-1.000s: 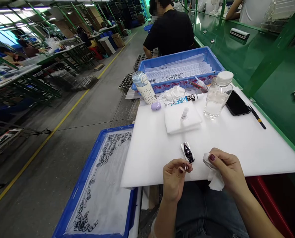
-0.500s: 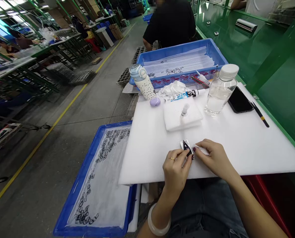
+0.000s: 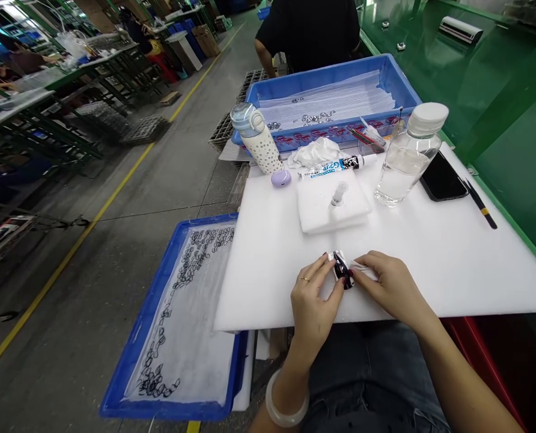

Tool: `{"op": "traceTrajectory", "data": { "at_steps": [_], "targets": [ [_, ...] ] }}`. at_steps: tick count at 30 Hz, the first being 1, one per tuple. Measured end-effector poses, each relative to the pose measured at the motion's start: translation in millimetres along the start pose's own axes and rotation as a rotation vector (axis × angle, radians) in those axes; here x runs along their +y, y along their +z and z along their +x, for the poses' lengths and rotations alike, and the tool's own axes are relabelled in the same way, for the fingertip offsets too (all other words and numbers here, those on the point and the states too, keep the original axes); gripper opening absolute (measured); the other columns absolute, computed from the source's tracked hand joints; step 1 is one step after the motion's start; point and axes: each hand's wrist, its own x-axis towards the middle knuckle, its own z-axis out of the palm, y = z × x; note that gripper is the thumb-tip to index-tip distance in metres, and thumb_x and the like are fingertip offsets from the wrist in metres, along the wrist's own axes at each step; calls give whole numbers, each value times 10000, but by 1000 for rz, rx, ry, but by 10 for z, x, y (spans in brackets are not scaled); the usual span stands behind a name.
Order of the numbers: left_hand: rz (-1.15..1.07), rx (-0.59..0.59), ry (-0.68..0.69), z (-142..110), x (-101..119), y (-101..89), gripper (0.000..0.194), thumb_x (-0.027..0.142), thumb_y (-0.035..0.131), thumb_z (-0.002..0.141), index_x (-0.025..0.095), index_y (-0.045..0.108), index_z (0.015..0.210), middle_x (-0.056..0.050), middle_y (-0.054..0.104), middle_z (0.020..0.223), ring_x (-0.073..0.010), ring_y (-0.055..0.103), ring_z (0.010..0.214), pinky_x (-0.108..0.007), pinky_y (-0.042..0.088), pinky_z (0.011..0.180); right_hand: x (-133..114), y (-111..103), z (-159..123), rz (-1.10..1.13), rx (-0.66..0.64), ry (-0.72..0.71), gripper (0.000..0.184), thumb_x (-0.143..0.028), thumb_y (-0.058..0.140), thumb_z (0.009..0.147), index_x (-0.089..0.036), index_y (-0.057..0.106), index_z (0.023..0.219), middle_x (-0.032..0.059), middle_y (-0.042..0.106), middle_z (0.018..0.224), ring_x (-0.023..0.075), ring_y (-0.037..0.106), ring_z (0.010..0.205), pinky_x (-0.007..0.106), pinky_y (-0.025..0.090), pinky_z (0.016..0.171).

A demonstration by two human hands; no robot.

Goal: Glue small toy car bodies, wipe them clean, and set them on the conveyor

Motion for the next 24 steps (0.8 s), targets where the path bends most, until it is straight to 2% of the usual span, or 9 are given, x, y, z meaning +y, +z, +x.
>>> {"op": "traceTrajectory", "data": {
  "at_steps": [14,16,18,20,22,24],
  "targets": [
    [168,-71,45,11,-20,-34,313,149,696,822,221,698,1127,-67,703,1196,-239,632,1116,-423,530,990,-19,2,9,-8,1,30,180,-311,555,905,-203,654,802,28,650,785,178,596,700,288,398,618],
    [178,-165,43,75,-18,-91,421,161,725,806,235,652,1214,-70,658,1280,-252,586,1192,-437,504,1026,-1,-7,3,32,-2,16,183,-311,548,907,-208,665,812,27,654,781,180,600,706,292,405,629],
    [176,-352,76,164,-17,-154,613,172,761,782,260,551,1351,-68,573,1402,-268,494,1310,-462,444,1093,22,-15,-8,84,5,5,183,-309,543,910,-213,673,824,24,663,792,181,611,728,298,418,655],
    [169,-512,108,245,-13,-197,718,188,806,747,276,506,1393,-66,533,1443,-274,452,1348,-473,402,1127,42,-18,-23,118,24,4,181,-311,542,911,-216,675,833,20,671,808,181,618,747,304,428,676],
    [185,-517,91,290,-8,-203,666,221,863,682,260,597,1290,-73,599,1336,-280,520,1259,-469,434,1086,54,-15,-38,130,40,10,176,-317,548,906,-219,678,840,16,676,818,180,619,754,308,432,684],
    [211,-440,49,291,-6,-185,614,260,912,603,239,667,1165,-72,638,1197,-282,570,1149,-461,476,1021,59,-11,-47,134,40,16,175,-319,548,904,-222,687,858,13,678,826,180,620,763,311,434,691]
  ]
}}
